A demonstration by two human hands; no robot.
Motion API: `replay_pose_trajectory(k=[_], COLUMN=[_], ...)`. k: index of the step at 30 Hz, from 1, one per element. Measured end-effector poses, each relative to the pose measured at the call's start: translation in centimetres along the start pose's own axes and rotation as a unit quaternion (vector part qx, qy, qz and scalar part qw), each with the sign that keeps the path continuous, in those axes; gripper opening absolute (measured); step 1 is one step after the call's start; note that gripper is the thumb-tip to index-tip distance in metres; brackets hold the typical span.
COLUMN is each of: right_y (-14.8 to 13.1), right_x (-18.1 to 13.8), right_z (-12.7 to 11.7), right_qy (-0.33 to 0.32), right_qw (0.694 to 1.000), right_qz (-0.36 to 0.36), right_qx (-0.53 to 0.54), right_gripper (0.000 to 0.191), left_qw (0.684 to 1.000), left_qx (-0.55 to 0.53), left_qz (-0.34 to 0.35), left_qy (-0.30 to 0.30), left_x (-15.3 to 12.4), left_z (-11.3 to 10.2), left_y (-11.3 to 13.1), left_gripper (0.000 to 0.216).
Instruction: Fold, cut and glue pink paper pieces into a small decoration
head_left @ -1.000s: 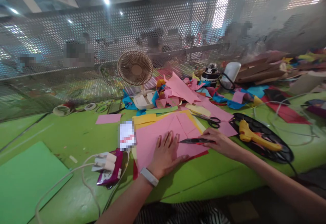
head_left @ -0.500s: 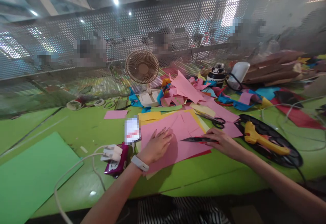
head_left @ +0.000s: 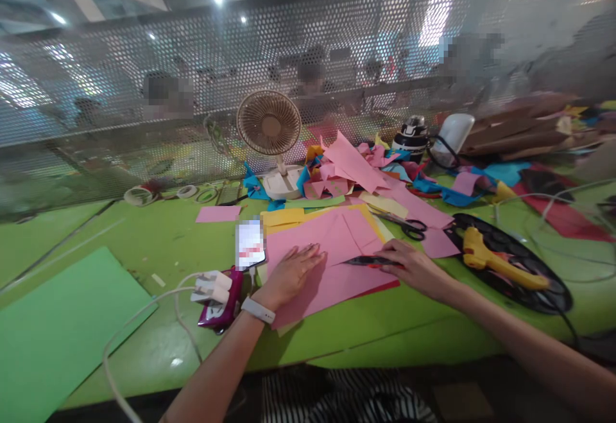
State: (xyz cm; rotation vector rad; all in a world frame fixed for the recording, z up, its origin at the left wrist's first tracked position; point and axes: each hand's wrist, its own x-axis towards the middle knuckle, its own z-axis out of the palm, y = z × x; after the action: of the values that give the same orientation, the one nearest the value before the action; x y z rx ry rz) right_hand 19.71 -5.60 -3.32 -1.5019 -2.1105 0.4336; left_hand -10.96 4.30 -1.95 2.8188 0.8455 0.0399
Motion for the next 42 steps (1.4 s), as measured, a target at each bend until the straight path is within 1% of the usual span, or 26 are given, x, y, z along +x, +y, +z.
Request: replay_pose_trajectory(k=[7,10,15,18,23,29,33,38,40,42], right_y=[0.2,-0.4,-1.3,-1.2,-1.2,-1.6,-1.5,-1.0,-0.6,-0.2], right_x=[-0.6,-0.2,0.4,0.2,0.4,0.8,0.6,1.0,1.1,1.1], right_z=[-0.4,-0.1,0.0,0.0,0.4,0.6,0.7,0.6,0.5,0.4], right_qy=[-0.012,-0.009,-0.01,-0.016,-0.002,-0.022,-0.016,0.012,0.028,0.03], right_qw=[1.0,1.0,1.0,1.0,1.0,0.999,1.0,0.999,0.999,0.999], right_qz=[-0.003,0.007,-0.008,-0.01,-0.013,-0.028,-0.021,-0.031,-0.03,-0.029], right_qx=[0.01,0.011,0.012,0.021,0.014,0.014,0.006,-0.013,-0.023,-0.029], right_gripper=[0.025,0.026,0.025,0.025,0.026,0.027,0.026,0.027,0.028,0.028], left_qw=[1.0,1.0,1.0,1.0,1.0,1.0,1.0,0.999,0.998,0.996], left_qx=[0.003,0.005,0.003,0.002,0.0,-0.001,0.008,0.01,-0.011,-0.04], left_qz=[0.003,0.002,-0.002,-0.001,0.001,-0.002,-0.004,-0.01,-0.008,-0.014], left_qy=[0.005,0.003,0.001,0.003,0.008,0.006,0.002,0.033,0.056,0.08], left_x=[-0.1,-0.1,-0.1,-0.2,-0.2,-0.2,-0.3,-0.1,0.1,0.2], left_z=[0.1,0.1,-0.1,0.0,0.2,0.2,0.2,0.3,0.2,0.0], left_y=[0.0,0.1,0.2,0.2,0.2,0.1,0.2,1.1,1.5,1.6], left_gripper=[0.053,0.054,0.051,0.051,0.052,0.051,0.052,0.05,0.046,0.045])
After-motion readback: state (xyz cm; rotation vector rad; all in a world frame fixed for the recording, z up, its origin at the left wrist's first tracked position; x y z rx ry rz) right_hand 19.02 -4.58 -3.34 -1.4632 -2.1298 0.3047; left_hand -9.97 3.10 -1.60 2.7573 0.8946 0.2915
